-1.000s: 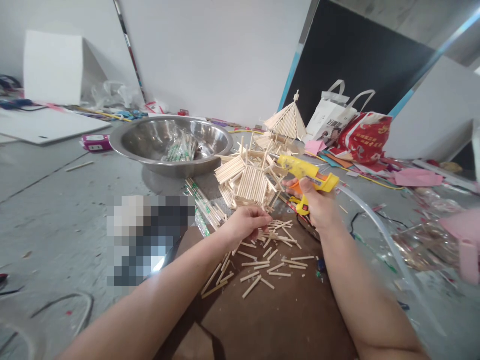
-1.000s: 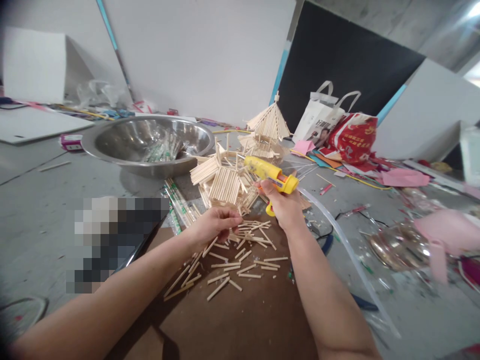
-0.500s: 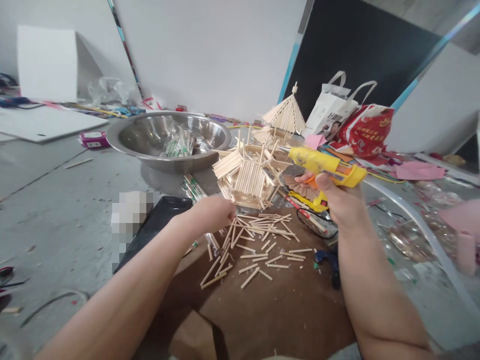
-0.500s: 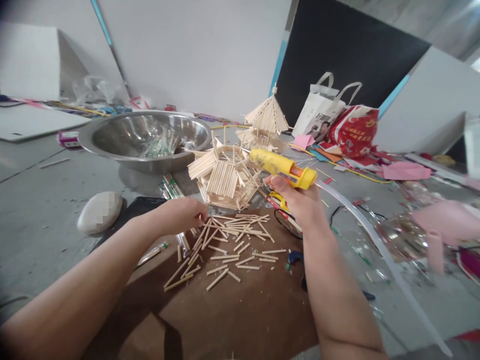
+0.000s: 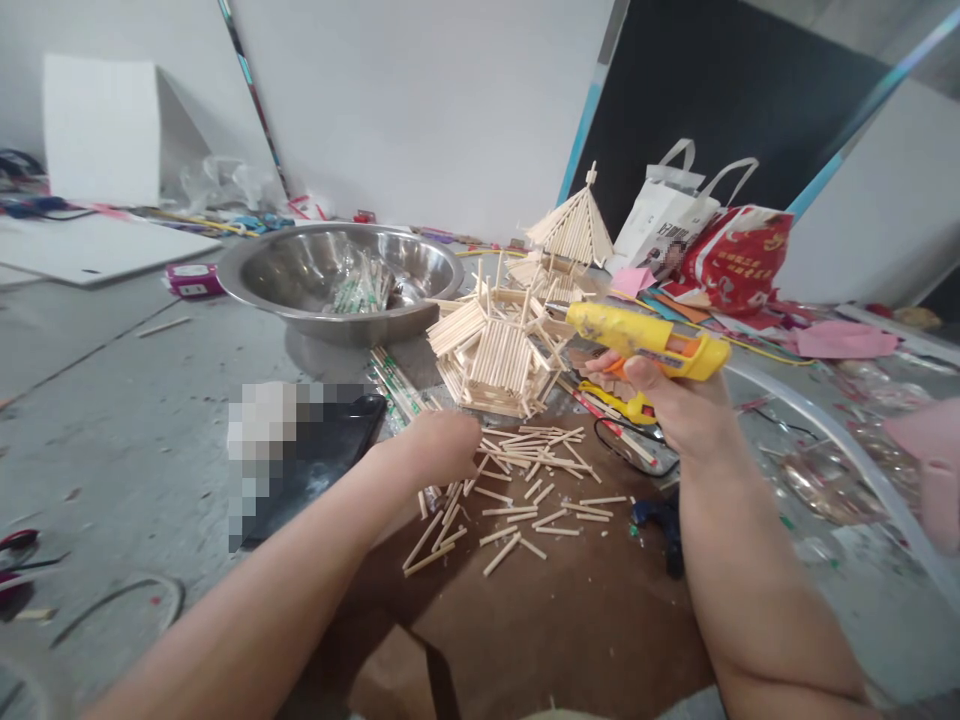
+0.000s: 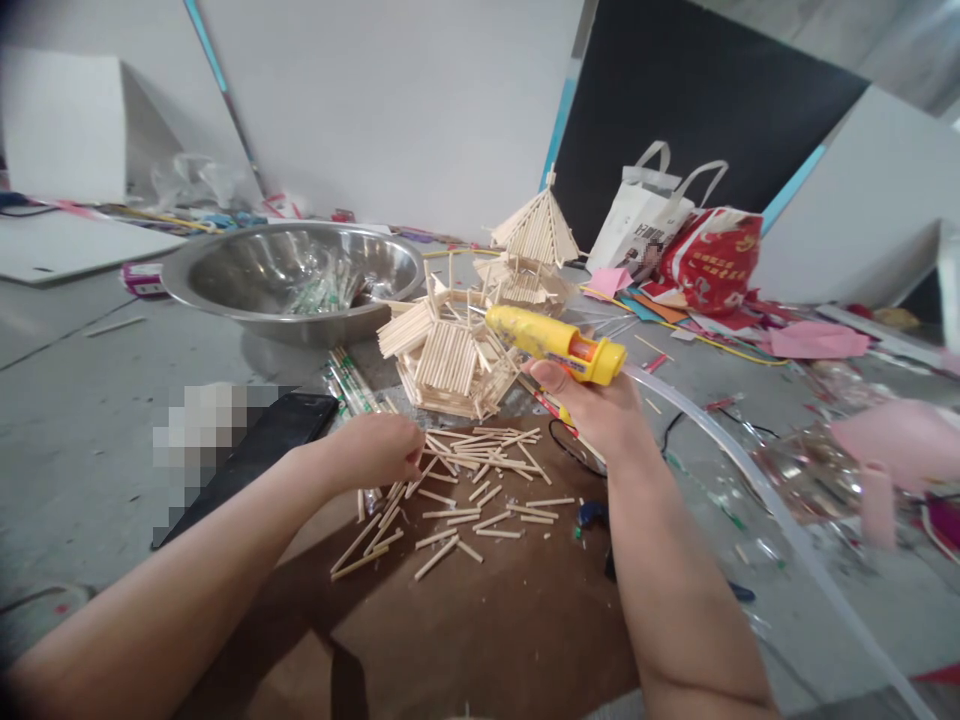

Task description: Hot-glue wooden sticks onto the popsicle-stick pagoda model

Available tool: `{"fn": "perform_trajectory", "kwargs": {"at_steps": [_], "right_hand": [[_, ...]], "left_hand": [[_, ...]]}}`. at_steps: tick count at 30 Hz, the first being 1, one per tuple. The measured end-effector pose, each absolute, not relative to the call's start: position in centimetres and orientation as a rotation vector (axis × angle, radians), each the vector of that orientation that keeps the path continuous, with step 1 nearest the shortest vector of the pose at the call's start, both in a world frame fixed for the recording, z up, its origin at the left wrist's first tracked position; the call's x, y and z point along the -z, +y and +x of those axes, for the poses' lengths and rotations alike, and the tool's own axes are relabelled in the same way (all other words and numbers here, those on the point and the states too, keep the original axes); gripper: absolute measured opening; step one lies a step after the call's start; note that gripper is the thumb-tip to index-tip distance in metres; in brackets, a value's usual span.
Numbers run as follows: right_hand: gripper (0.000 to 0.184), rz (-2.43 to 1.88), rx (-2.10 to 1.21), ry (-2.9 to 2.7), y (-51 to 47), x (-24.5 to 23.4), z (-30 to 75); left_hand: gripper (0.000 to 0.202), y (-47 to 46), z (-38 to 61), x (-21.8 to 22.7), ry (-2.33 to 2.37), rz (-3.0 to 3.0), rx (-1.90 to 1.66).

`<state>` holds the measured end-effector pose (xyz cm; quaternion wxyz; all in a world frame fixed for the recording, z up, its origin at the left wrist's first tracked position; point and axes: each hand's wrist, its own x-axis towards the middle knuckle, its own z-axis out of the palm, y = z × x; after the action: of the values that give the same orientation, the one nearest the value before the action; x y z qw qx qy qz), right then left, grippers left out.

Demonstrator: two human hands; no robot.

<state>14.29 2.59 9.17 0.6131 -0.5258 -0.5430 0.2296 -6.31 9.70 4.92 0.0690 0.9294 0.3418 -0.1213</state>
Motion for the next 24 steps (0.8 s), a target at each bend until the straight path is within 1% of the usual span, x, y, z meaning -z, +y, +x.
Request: {"fn": "perform_trajectory", "kwargs": {"at_steps": [3,7,12,18,21,24], "right_hand": [[0.019,-1.223,-0.554,-1.24,2.6,-9.2,14.3],[0.021,-1.239,-0.538,-1.229,2.6,-9.2,14.2],[0.022,-1.272,-0.552,-1.207,2.5,-9.2,14.3],[0.021,-1.28,-0.534,-1.235,2.7,-8.8,14.5],[0.023,-1.283,-0.528,-1.243,2.7,-8.6,14.7],[0.021,-1.263,-0.508,-1.25,2.8,-8.5,14.8]], "left_hand": [[0.02,9.3,-6.0,-4.5,0.998,2.77,0.393],[0.014,8.7,-5.6,-4.0,0.944,2.752,0.412],[0.016,9.2,-6.3,-5.4,1.033,2.688,0.372],[0.015,10.7,-7.6,-7.4,0.944,2.586,0.121],[0.01,11.0,-7.9,-7.5,0.938,2.488,0.011],[0.006,11.3,-8.2,-7.2,0.875,2.24,-0.139]]}}
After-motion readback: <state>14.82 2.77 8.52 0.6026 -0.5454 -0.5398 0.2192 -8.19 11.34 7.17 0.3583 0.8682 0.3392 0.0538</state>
